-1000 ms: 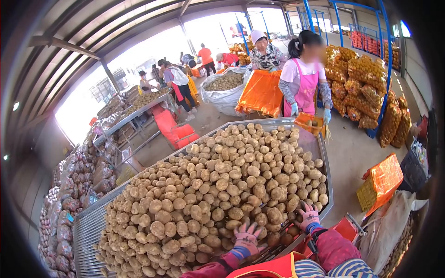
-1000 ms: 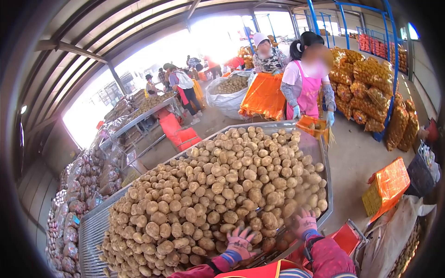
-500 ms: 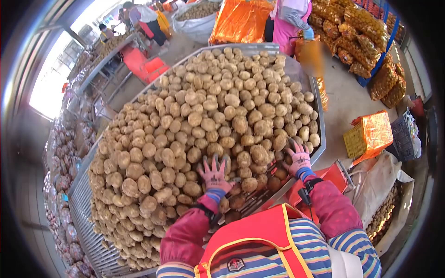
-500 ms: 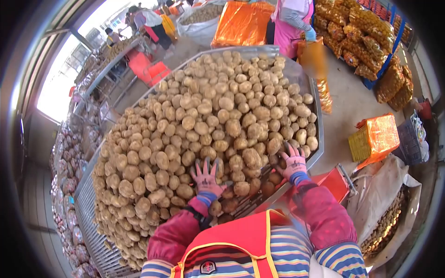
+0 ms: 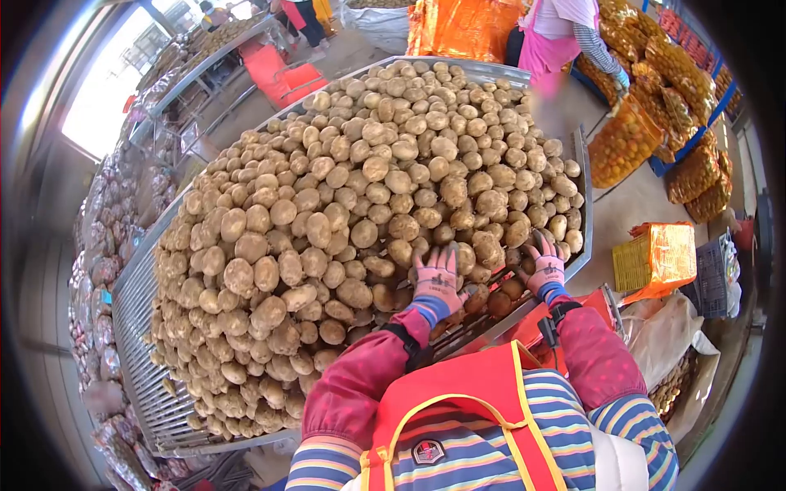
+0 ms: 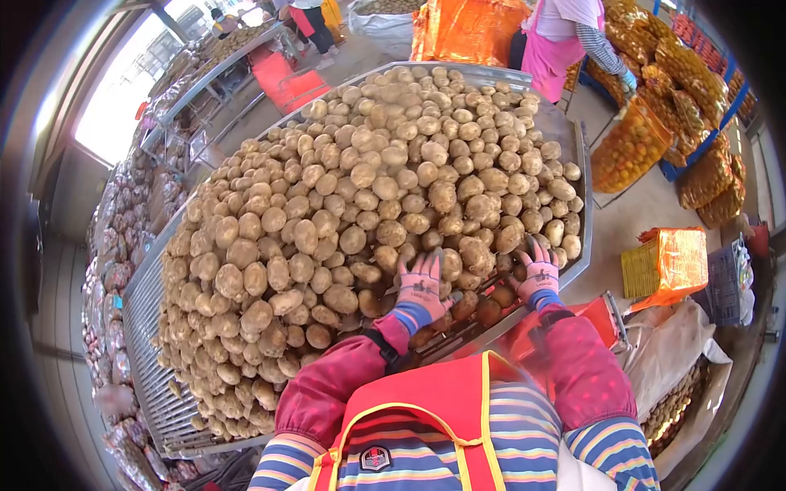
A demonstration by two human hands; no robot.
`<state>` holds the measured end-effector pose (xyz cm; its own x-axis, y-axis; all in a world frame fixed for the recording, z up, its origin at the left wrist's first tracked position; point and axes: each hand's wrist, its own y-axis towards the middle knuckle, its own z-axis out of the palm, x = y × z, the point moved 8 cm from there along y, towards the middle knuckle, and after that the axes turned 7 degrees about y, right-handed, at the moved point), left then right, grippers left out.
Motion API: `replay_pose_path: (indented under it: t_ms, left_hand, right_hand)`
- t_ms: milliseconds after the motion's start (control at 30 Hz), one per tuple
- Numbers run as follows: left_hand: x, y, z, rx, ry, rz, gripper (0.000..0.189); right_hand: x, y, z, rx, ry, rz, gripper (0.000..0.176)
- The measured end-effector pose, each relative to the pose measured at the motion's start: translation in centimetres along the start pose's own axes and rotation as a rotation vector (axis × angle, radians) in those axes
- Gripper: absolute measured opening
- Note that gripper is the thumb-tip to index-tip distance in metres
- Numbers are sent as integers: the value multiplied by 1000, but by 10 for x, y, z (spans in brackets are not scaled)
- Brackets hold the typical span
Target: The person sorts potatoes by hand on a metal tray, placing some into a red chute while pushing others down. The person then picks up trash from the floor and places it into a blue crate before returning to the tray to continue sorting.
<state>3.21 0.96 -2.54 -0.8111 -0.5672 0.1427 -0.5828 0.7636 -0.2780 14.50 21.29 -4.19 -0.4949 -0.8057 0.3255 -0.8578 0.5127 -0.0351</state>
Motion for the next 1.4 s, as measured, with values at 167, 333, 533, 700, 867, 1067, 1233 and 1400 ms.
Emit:
replay_pose_path:
  t_ms: [167, 333, 533, 700, 867, 1067, 1233, 1400]
  left_hand:
    - [19, -82, -8, -61, -89, 71, 99]
    - [31, -126, 51, 136, -90, 49, 93]
    - [19, -85, 42, -118, 6, 401, 87]
    - [76, -128, -40, -456, -234, 57, 82]
    - [157, -248, -53, -735, -187, -592, 82]
    - [189, -343, 1, -730, -94, -1041, 100]
    - [183, -331, 13, -812, -281, -1021, 102]
    - [193, -310, 18, -945, -430, -1077, 103]
  right_hand:
    - [-4, 1, 6, -30, -33, -17, 63]
    - [-6, 1, 7, -26, -32, -18, 65]
    - [-6, 1, 7, -53, -5, -20, 61]
    - [-15, 3, 15, -72, 0, -22, 62]
    - [-44, 12, 26, -181, 134, -103, 55]
    - [176, 34, -77, -275, 494, -583, 37]
    - [449, -25, -86, 150, 339, -1263, 61]
    - [579, -50, -23, 183, 110, -1378, 65]
